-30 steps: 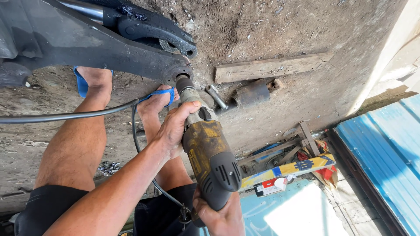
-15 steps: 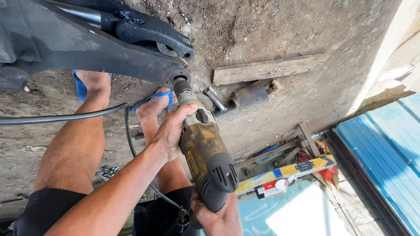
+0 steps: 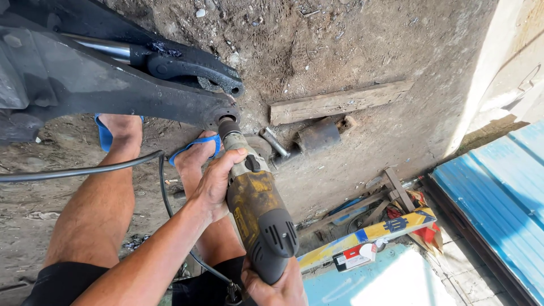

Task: Using a power drill to ream a hole in a large metal machinery part

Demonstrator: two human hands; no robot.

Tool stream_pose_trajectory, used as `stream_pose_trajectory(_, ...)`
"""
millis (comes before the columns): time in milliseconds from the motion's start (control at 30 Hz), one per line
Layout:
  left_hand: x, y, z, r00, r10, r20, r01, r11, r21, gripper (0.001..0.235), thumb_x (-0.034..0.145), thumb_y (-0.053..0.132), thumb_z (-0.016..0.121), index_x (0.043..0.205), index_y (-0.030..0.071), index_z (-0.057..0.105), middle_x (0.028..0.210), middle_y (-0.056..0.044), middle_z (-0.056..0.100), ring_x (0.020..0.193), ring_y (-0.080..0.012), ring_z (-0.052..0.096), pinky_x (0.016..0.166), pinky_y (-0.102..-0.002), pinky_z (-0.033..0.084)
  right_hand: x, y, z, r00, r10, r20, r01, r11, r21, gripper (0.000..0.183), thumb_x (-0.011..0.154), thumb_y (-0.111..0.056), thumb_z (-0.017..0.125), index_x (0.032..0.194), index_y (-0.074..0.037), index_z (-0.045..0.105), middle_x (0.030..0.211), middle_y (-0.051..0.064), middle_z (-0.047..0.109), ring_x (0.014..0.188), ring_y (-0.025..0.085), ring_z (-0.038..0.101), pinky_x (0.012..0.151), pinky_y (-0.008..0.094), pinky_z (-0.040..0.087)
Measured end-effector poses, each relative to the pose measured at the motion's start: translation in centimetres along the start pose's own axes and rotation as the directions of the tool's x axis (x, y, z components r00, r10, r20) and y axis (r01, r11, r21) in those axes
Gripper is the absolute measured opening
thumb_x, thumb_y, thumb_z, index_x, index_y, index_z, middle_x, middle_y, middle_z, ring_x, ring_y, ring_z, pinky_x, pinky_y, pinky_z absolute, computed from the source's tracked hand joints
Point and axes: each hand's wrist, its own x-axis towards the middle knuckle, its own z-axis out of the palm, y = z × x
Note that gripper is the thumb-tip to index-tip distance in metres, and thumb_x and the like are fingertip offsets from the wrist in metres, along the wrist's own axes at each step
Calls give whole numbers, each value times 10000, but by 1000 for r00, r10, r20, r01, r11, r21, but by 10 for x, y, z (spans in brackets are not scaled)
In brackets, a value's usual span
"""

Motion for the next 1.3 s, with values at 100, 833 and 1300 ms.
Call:
stream_pose_trajectory(100,-1,-1,2,1000,10,16,-10,1000,-11,194,898,249,648,950,62,639,836,-118,693,708,-236,666,670,-371,542,-5,5,4,1000,-2,16,2,1000,-1,345,602,-153,811,944,-192,842,857,-30,870,818,95,782,795,249,590)
stream_pose_trajectory(833,-18,-5,28,997,13,-71,-2,988,157,299,813,256,707,954,-3,658,793,-163,688,652,-266,658,616,-398,545,32,93,-5,893,-419,164,304,831,467,520,680,-46,794,1183,71,737,1053,195,848,960,251,832,706,335,690)
stream_pose_trajectory(1300,-2,17,11,997,-75,-16,77,984,159,231,828,278,695,854,49,677,753,-116,698,612,-223,651,579,-366,525,10,47,22,960,-276,-53,281,947,159,25,628,-75,748,605,-85,748,565,47,711,544,165,646,560,316,533)
